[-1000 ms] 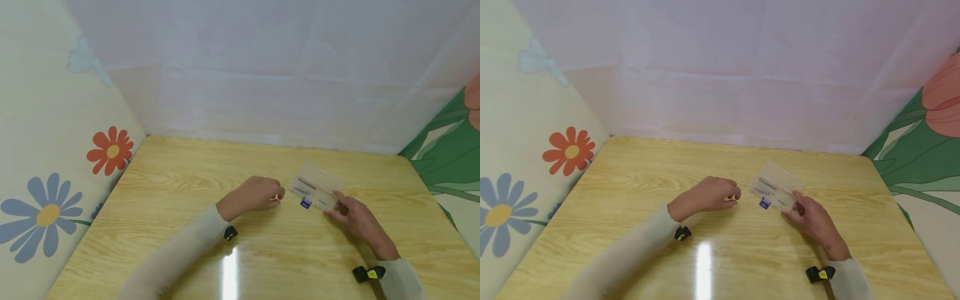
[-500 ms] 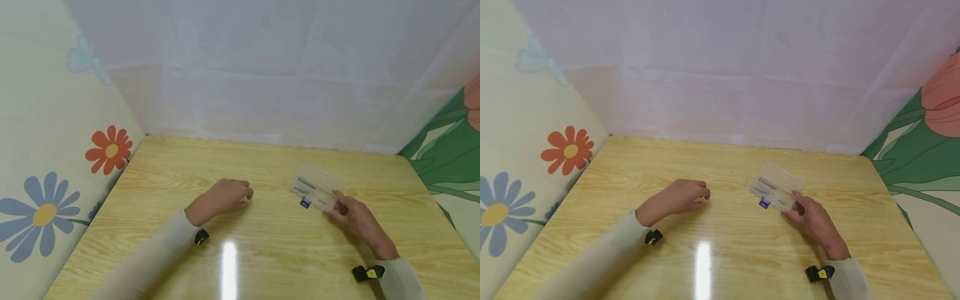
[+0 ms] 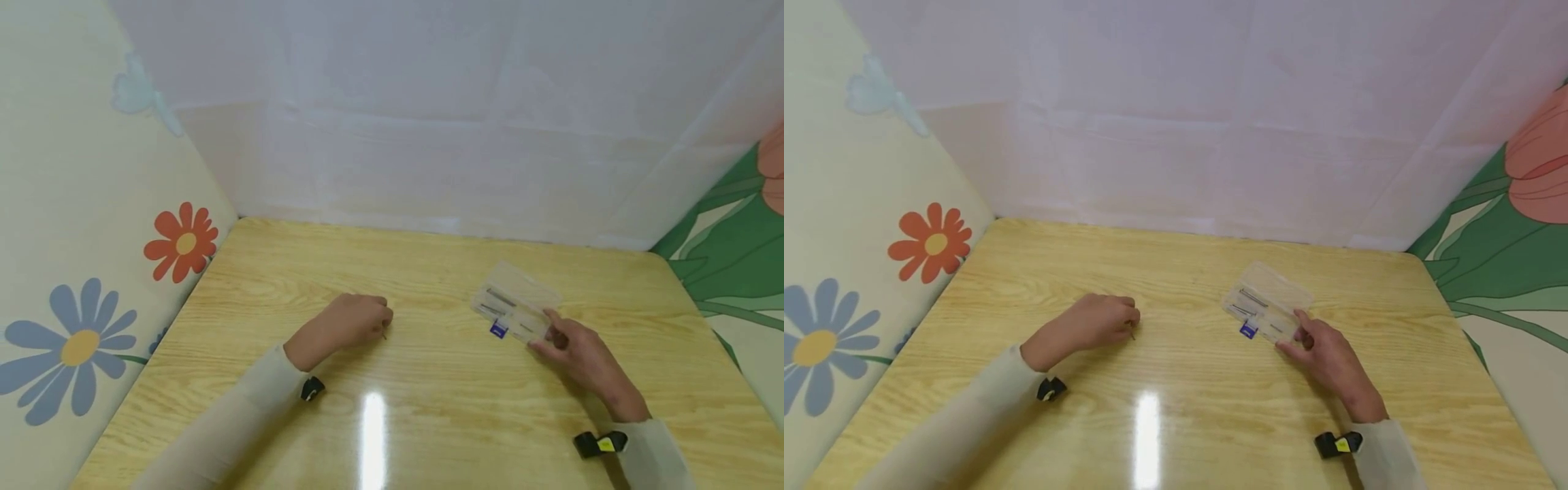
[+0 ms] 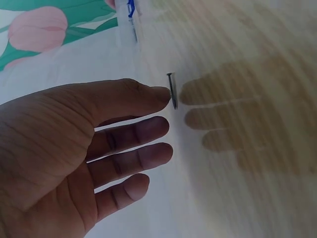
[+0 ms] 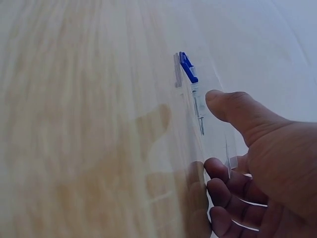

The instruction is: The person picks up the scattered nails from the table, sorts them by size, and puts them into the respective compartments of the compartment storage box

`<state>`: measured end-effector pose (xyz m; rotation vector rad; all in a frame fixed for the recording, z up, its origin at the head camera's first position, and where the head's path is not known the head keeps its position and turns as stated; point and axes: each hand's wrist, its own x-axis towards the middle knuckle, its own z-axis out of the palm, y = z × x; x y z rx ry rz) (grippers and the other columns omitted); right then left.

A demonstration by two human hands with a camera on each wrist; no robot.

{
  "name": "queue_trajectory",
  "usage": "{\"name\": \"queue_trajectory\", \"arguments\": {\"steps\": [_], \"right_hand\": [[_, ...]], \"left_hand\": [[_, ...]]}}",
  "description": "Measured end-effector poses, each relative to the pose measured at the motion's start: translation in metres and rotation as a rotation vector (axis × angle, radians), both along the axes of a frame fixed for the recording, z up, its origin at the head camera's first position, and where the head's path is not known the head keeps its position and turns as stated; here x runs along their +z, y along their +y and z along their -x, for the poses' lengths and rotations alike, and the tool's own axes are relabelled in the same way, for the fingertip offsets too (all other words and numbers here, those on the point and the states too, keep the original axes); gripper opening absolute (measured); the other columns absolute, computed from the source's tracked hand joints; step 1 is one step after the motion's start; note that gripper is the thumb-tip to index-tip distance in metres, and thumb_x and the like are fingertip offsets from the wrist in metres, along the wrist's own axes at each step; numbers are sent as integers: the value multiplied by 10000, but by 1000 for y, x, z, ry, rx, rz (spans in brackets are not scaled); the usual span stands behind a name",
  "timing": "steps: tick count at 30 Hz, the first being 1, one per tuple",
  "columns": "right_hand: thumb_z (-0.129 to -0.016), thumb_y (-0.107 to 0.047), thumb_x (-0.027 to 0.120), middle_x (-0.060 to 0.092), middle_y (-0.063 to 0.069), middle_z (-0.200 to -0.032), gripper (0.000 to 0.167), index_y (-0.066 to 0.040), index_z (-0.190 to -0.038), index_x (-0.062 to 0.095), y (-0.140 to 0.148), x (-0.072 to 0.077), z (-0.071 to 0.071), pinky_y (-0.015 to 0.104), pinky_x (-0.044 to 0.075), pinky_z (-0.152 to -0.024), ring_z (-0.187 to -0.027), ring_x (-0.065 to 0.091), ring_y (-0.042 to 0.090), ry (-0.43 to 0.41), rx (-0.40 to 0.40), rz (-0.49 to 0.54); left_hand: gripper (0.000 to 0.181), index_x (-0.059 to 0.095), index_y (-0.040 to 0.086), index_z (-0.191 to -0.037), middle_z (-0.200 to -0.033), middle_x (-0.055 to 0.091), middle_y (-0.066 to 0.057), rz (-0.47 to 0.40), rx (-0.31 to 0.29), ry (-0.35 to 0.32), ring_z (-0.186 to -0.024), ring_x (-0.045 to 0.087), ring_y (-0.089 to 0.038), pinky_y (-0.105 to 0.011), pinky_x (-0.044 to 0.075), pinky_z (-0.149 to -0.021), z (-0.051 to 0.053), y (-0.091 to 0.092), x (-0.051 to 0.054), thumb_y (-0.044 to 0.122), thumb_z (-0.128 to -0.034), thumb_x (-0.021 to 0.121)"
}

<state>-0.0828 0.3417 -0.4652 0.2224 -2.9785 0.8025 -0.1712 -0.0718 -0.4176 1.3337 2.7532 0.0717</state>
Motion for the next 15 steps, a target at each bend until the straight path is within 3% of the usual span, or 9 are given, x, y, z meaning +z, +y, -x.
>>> {"name": "queue_trajectory", "arguments": {"steps": [5,15], "right_hand": [[-928,-209,786,631,42,-913,746,159,-1462,417,1,1,0,419,502,-724,-799,580,183,26,21,6],[-924,-208,790,626,24,-894,730,165,-1443,438,1,0,0,407,495,-705,-777,565,165,41,35,7]], "left_hand": [[198,672,217,-779,-753,499,86,-22,-25,15,-623,446,-72,-263,401,-511,-3,-2,-4,105,-936,722],[269,605,207,-718,-717,463,85,-8,-20,22,-612,381,-77,-260,354,-516,-5,1,-6,69,-917,720]]}}
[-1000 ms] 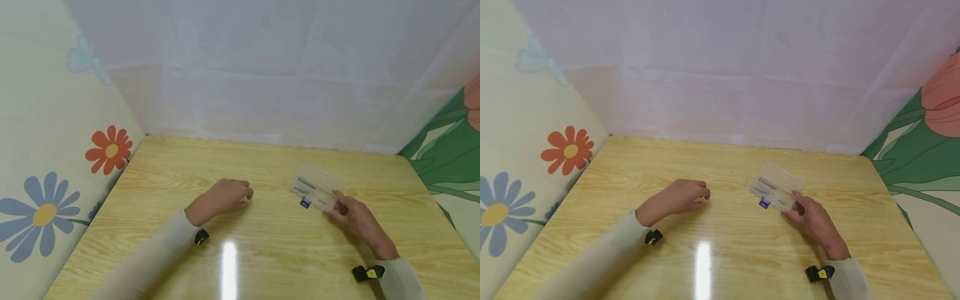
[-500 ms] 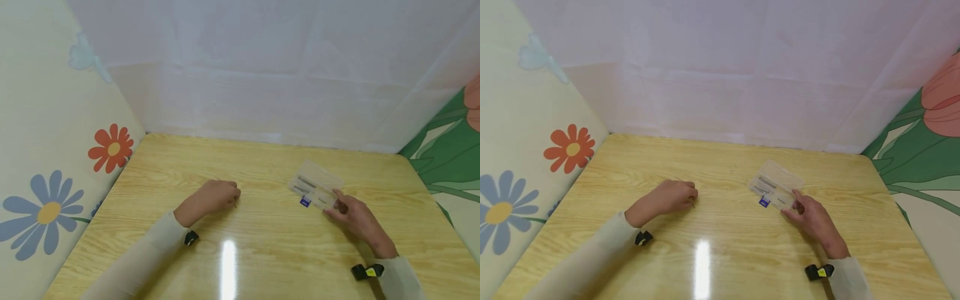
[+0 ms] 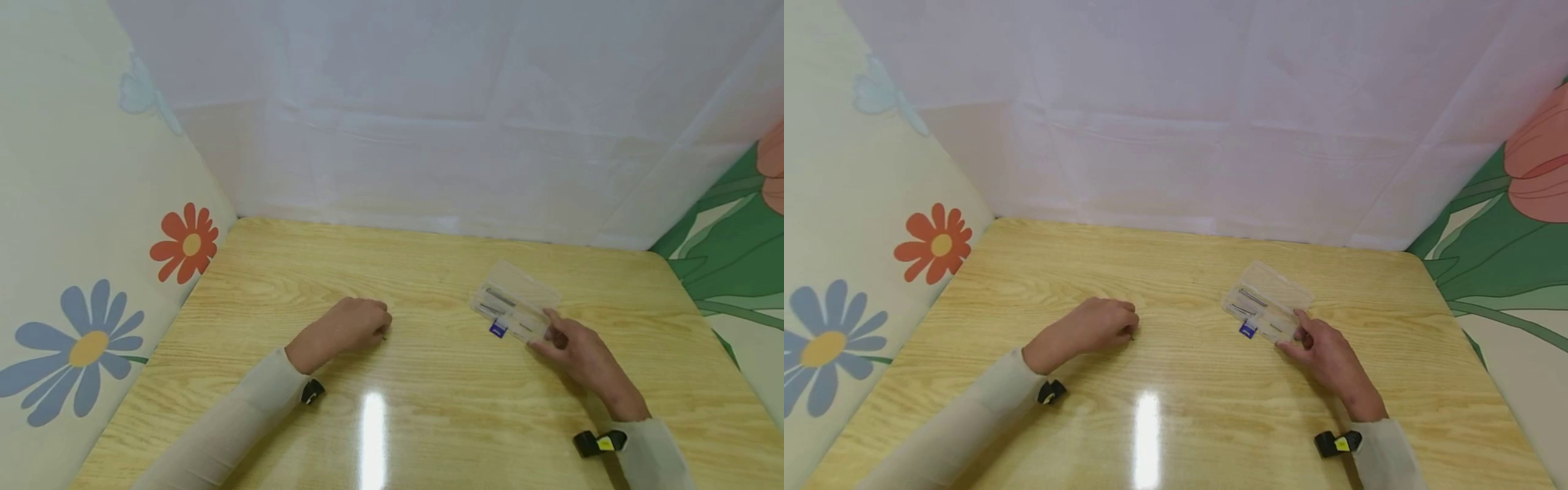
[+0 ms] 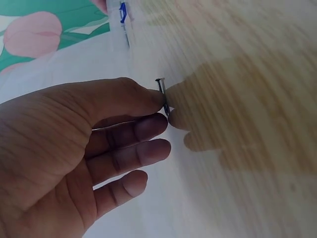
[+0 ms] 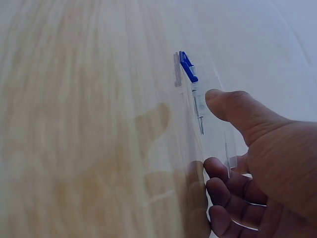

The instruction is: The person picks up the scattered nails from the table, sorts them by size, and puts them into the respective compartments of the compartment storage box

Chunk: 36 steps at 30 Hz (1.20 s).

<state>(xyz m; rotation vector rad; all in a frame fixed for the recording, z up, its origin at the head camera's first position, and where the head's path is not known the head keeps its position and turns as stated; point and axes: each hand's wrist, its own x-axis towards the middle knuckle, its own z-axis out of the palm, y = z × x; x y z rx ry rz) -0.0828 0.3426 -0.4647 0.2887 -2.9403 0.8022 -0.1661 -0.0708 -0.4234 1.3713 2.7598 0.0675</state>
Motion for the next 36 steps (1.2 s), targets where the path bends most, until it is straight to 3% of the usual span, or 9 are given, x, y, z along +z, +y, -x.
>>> {"name": "queue_trajectory", "arguments": {"steps": [20,36], "right_hand": [[-931,-225,786,635,37,-911,752,167,-1456,417,0,-1,2,382,488,-697,-787,564,174,-25,-20,2],[-937,-268,779,637,53,-941,788,156,-1477,393,-1,-3,4,349,472,-684,-796,555,179,-71,-50,1]], "left_hand": [[339,453,182,-646,-670,426,46,86,-20,43,-591,281,-102,-256,290,-510,3,10,-5,27,-874,650],[373,333,206,-637,-623,238,74,-5,-47,25,-565,188,-86,-254,192,-500,5,21,-10,-31,-767,589]]}}
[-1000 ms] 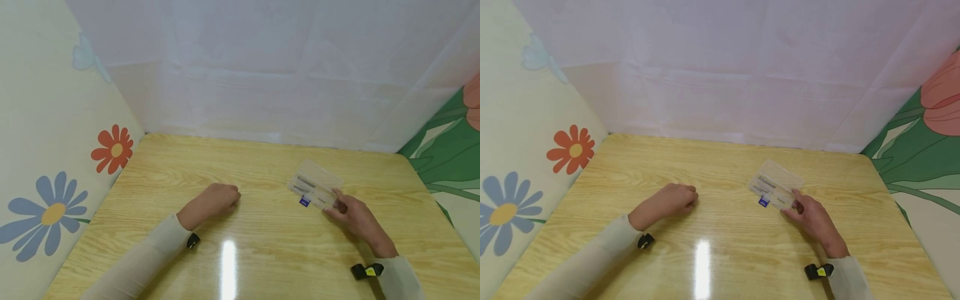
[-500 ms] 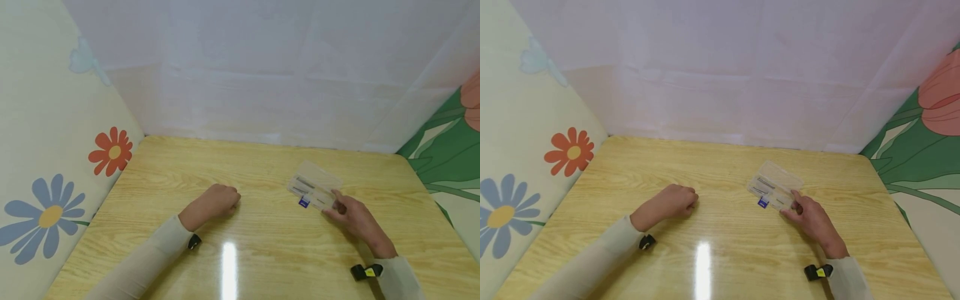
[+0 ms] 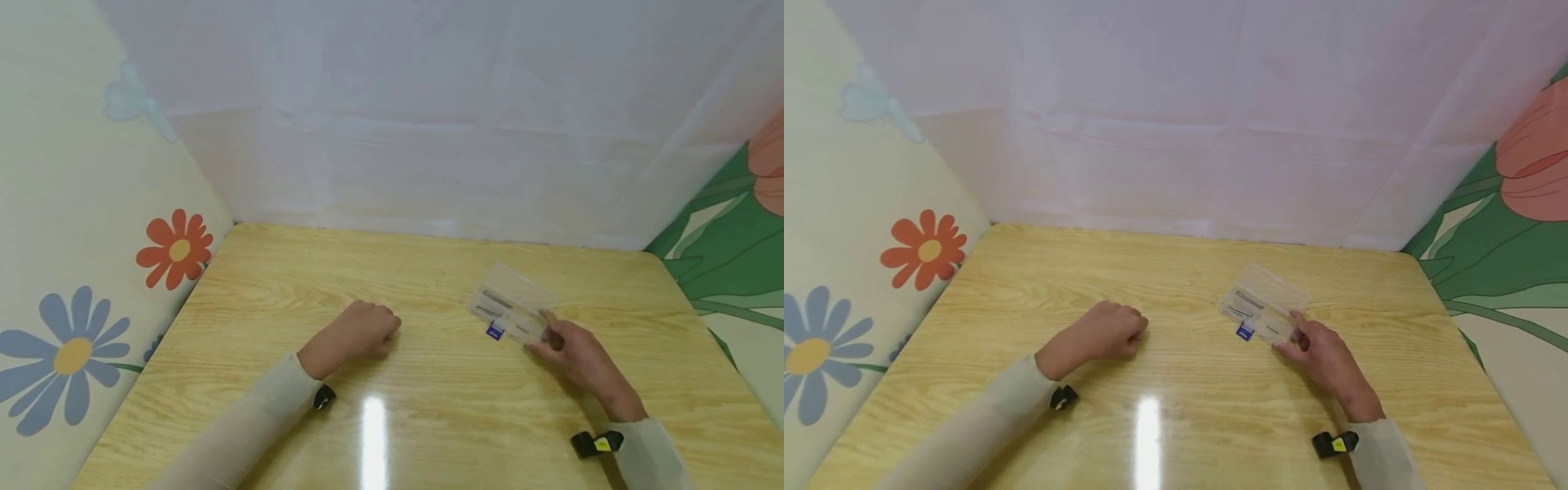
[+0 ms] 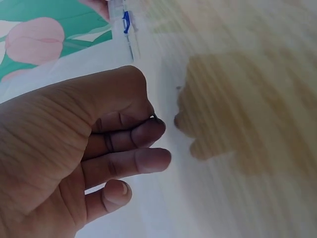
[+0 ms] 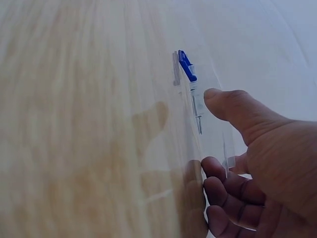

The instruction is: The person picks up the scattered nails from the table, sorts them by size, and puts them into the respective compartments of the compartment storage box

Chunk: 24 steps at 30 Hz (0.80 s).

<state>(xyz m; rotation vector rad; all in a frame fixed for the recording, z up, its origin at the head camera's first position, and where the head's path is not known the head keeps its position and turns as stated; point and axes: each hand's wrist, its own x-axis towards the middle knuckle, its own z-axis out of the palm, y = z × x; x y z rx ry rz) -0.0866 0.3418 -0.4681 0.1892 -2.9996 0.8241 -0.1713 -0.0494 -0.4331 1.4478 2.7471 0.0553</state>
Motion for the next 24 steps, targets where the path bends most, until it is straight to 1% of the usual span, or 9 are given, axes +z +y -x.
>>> {"name": "queue_trajectory", "arguments": {"steps": [3,7,11,15,21,24], "right_hand": [[-937,-268,779,632,50,-931,785,157,-1475,397,0,0,0,337,465,-675,-786,547,176,6,4,4],[-936,-252,779,626,47,-919,780,153,-1480,393,0,0,0,330,462,-670,-777,543,177,9,5,5],[-938,-254,774,621,43,-919,783,143,-1490,385,0,-1,1,326,463,-676,-780,544,177,2,0,5],[-936,-263,780,620,41,-914,790,149,-1485,389,0,-1,0,315,460,-661,-771,540,170,7,1,15],[-935,-268,782,618,35,-905,784,147,-1479,401,1,0,-2,296,450,-632,-752,528,161,18,2,29],[-935,-267,782,617,36,-910,784,147,-1479,400,0,0,-1,302,453,-644,-763,531,166,17,7,32]], "left_hand": [[374,321,213,-639,-628,223,77,-22,-10,-14,-569,180,-84,-256,185,-502,0,4,2,-38,-748,576],[369,334,209,-646,-636,234,78,-58,-36,-22,-579,193,-82,-262,192,-506,1,12,3,-43,-753,582],[357,366,209,-658,-635,270,85,-81,-61,-16,-575,212,-78,-259,206,-507,2,24,3,-31,-772,605],[326,409,210,-673,-639,334,88,-80,-90,-2,-565,251,-72,-256,227,-501,4,40,4,-2,-797,623],[257,494,222,-734,-714,471,103,-56,-142,3,-588,373,-64,-250,301,-495,5,69,5,31,-811,647],[238,510,226,-748,-734,491,106,-46,-162,22,-600,381,-61,-241,297,-500,6,83,4,37,-817,639]]}}
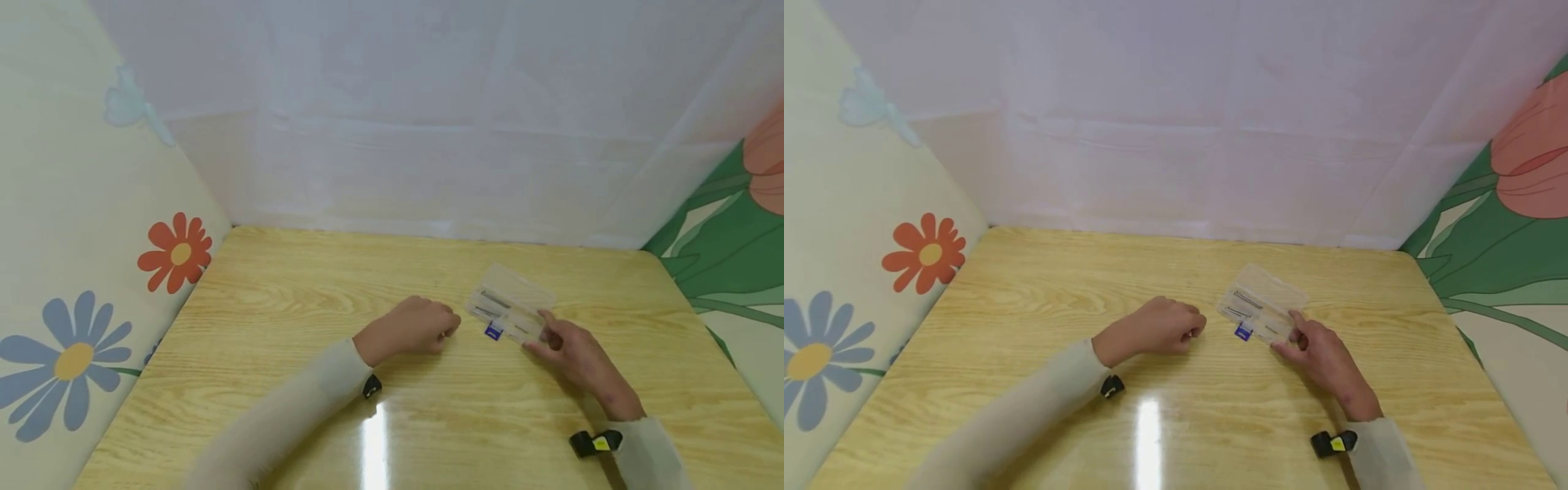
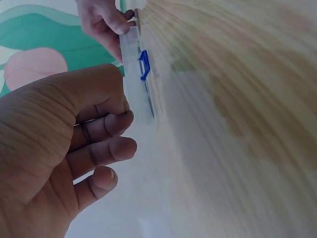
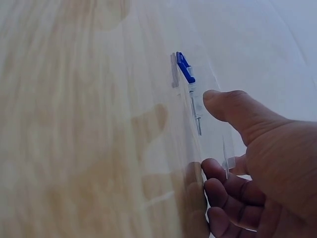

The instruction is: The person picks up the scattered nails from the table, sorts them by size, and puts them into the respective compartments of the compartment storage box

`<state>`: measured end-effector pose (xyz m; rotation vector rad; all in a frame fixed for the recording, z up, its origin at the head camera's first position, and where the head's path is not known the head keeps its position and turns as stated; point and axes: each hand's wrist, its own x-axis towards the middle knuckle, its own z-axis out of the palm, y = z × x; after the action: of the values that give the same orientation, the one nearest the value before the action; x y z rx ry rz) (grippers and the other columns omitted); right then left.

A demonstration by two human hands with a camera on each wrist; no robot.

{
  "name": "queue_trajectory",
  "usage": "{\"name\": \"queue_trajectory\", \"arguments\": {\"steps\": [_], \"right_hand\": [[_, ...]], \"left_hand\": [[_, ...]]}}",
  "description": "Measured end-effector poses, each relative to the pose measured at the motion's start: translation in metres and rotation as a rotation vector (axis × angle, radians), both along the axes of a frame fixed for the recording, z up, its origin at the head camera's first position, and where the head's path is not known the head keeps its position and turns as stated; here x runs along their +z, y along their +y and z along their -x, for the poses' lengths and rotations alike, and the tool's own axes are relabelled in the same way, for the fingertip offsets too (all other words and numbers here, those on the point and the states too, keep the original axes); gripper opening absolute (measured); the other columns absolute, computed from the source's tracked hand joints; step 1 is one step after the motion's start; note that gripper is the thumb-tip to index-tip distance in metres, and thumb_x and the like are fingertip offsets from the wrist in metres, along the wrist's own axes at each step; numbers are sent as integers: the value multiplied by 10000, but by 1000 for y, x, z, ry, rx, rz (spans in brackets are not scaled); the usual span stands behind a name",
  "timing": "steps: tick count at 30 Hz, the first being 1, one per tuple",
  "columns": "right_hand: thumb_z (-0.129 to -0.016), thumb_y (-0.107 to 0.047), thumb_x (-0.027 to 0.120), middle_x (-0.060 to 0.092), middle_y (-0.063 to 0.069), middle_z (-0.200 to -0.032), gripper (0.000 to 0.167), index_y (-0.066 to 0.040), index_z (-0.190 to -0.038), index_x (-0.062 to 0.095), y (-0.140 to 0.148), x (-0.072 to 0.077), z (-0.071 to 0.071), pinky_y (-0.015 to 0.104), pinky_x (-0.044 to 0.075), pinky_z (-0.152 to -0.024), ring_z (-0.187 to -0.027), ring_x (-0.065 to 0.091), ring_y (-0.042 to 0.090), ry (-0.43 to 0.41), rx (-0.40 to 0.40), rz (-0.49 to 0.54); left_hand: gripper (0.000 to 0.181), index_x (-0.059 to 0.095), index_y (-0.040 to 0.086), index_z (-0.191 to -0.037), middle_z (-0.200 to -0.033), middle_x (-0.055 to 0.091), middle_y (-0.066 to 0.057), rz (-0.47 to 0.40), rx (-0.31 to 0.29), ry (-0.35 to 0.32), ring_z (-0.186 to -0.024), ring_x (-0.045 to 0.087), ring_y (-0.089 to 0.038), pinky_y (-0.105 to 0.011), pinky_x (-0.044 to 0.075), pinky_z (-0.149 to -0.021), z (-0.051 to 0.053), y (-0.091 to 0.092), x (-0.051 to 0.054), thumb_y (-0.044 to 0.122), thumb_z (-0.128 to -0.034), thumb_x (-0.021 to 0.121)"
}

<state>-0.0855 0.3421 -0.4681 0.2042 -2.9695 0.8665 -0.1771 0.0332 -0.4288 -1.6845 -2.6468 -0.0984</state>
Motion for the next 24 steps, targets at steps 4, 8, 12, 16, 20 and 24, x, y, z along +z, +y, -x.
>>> {"name": "queue_trajectory", "arguments": {"steps": [4,8,12,16,20,24], "right_hand": [[-935,-257,781,617,39,-924,786,130,-1496,389,1,1,-1,314,464,-666,-779,539,172,-9,-17,-3],[-932,-257,784,619,24,-911,779,129,-1490,403,0,1,0,320,466,-671,-769,538,164,4,-10,15],[-933,-267,784,620,-2,-883,763,148,-1465,426,2,3,-3,311,464,-661,-748,534,142,33,14,36],[-927,-221,791,613,-12,-863,726,148,-1450,449,2,3,-2,301,461,-655,-732,528,129,61,12,27],[-923,-192,793,608,-3,-857,710,149,-1445,455,3,2,-2,291,459,-645,-720,525,131,70,22,38],[-928,-205,790,613,-9,-859,711,145,-1449,455,3,0,-1,285,463,-643,-718,531,124,69,31,49]], "left_hand": [[223,534,218,-761,-739,503,98,-6,-31,-1,-607,362,-60,-237,268,-509,3,21,3,34,-847,626],[189,560,222,-790,-769,524,104,2,-53,-20,-619,405,-54,-235,310,-514,6,40,6,69,-859,646],[169,571,223,-792,-784,545,99,42,-75,-19,-623,451,-64,-249,354,-520,10,63,10,109,-867,671],[125,608,206,-830,-810,573,86,53,-93,-25,-651,482,-74,-250,384,-547,14,82,15,129,-899,678],[80,648,199,-891,-863,595,92,47,-93,-62,-695,517,-77,-248,420,-579,19,97,15,143,-895,705],[64,659,199,-904,-896,618,85,31,-85,-76,-725,540,-81,-257,443,-597,23,109,10,169,-901,715]]}}
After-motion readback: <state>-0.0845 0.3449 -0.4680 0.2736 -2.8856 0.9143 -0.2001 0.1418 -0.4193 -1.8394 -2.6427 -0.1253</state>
